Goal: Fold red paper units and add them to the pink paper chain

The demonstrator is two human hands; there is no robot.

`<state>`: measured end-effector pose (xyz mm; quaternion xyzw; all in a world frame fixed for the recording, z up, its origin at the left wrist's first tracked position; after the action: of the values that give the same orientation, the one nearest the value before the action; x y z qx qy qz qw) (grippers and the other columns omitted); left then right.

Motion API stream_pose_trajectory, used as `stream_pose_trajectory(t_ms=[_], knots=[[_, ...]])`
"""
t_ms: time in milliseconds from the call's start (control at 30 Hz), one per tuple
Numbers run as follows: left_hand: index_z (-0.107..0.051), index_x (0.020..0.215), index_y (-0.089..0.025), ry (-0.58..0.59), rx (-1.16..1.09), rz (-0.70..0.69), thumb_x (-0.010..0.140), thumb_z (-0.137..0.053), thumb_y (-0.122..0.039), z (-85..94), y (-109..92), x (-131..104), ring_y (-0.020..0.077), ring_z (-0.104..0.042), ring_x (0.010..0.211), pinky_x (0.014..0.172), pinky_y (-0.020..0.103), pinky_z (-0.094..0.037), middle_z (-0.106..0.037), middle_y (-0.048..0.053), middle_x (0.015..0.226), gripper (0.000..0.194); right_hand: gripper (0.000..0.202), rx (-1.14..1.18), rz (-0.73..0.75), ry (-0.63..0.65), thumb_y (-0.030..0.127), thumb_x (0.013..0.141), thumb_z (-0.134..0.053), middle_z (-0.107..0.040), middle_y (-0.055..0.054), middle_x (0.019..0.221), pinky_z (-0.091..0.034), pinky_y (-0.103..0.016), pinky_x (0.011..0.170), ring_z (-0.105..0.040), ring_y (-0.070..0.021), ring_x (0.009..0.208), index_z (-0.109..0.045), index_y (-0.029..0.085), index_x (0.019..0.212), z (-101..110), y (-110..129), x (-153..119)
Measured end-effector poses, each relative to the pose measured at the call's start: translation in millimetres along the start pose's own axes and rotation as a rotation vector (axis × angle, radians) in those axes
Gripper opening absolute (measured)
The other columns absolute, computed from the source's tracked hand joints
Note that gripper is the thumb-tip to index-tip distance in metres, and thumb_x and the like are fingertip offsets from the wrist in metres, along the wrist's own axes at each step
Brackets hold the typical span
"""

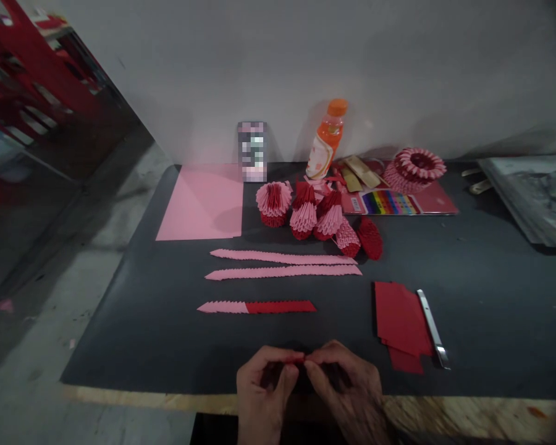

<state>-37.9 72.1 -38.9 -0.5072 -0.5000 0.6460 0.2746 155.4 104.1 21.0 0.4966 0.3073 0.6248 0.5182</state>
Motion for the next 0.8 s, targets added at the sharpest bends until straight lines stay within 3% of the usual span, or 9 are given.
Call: stream_pose_trajectory(t_ms=[133,233,300,367,433,533,667,800], knots=[[-0.097,0.074,-0.029,0.077,-0.003,-0.036,0.086,-0.101,-0.081,-3.5,-0.7,9.7,0.0296,-0.085,0.074,0.071,0.038,-0.070,-0.092,0.009,0.076,0.054,0.013,-0.080,0.020,0.002,0.030,0.104,-0.085,-0.084,0.009,0.074,-0.071,-0.024,0.055,-0.082,-0.0178,0.055,-0.077,0.035,0.095,-7.4,7.5,-10.8],[-0.095,0.072,-0.029,0.069,0.039,-0.089,0.091,-0.097,-0.080,1.1,-1.0,13.5,0.0255,-0.079,0.066,0.065,0.034,-0.065,-0.086,0.006,0.069,0.054,0.010,-0.103,0.028,0.039,0.033,0.102,-0.085,-0.085,0.008,0.075,-0.074,-0.026,0.056,-0.085,-0.0205,0.057,-0.078,0.036,0.096,-9.6,10.8,-14.1],[-0.095,0.074,-0.030,0.045,0.076,-0.107,0.094,-0.095,-0.077,5.2,1.2,13.5,0.0243,-0.077,0.064,0.064,0.033,-0.064,-0.084,0.004,0.067,0.051,0.007,-0.103,0.027,0.032,0.042,0.103,-0.087,-0.088,0.007,0.078,-0.071,-0.025,0.051,-0.084,-0.0199,0.054,-0.083,0.036,0.106,-5.7,9.6,-13.4],[-0.095,0.076,-0.030,0.031,0.104,-0.118,0.096,-0.093,-0.076,6.1,3.4,11.4,0.0249,-0.078,0.063,0.064,0.033,-0.065,-0.084,0.003,0.066,0.050,0.020,-0.082,0.035,0.012,0.047,0.106,-0.090,-0.093,0.005,0.085,-0.072,-0.023,0.051,-0.086,-0.0194,0.056,-0.088,0.035,0.122,-0.7,8.5,-11.2],[-0.095,0.075,-0.030,0.023,0.118,-0.118,0.094,-0.094,-0.077,4.0,4.1,7.3,0.0268,-0.081,0.064,0.064,0.034,-0.067,-0.087,0.004,0.067,0.051,0.018,-0.066,0.065,-0.022,0.042,0.109,-0.091,-0.097,0.002,0.089,-0.075,-0.022,0.057,-0.090,-0.0196,0.061,-0.091,0.035,0.126,4.3,10.4,-8.2],[-0.098,0.077,-0.031,-0.002,0.119,-0.090,0.095,-0.093,-0.077,-0.4,2.0,-1.1,0.0282,-0.083,0.065,0.063,0.035,-0.069,-0.091,0.006,0.069,0.049,0.007,-0.067,0.128,-0.074,0.032,0.111,-0.089,-0.098,0.001,0.088,-0.080,-0.025,0.064,-0.092,-0.0213,0.062,-0.094,0.035,0.114,9.6,18.9,-3.8],[-0.102,0.078,-0.035,-0.069,0.065,-0.025,0.092,-0.097,-0.074,-0.5,-1.9,-9.2,0.0311,-0.089,0.069,0.066,0.037,-0.074,-0.096,0.007,0.073,0.041,0.015,-0.085,0.211,-0.060,0.031,0.113,-0.085,-0.101,0.003,0.092,-0.080,-0.019,0.069,-0.095,-0.0188,0.068,-0.099,0.036,0.114,8.8,30.7,-2.6],[-0.102,0.075,-0.040,-0.082,0.079,0.021,0.084,-0.100,-0.084,1.0,-4.4,-9.9,0.0344,-0.092,0.069,0.067,0.041,-0.077,-0.097,0.007,0.073,0.045,0.056,-0.236,0.223,-0.152,0.042,0.130,-0.052,-0.098,0.020,0.093,-0.065,-0.014,0.067,-0.092,-0.0088,0.068,-0.097,0.044,0.098,23.5,24.1,-14.1]])
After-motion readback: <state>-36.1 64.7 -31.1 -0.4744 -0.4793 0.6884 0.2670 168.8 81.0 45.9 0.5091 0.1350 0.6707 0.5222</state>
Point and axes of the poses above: each hand's wrist, its own x-axis towards the middle knuckle, its own z-axis out of the back of the hand, y = z × x, the point moved 10 cm from there along x, towards the middle knuckle
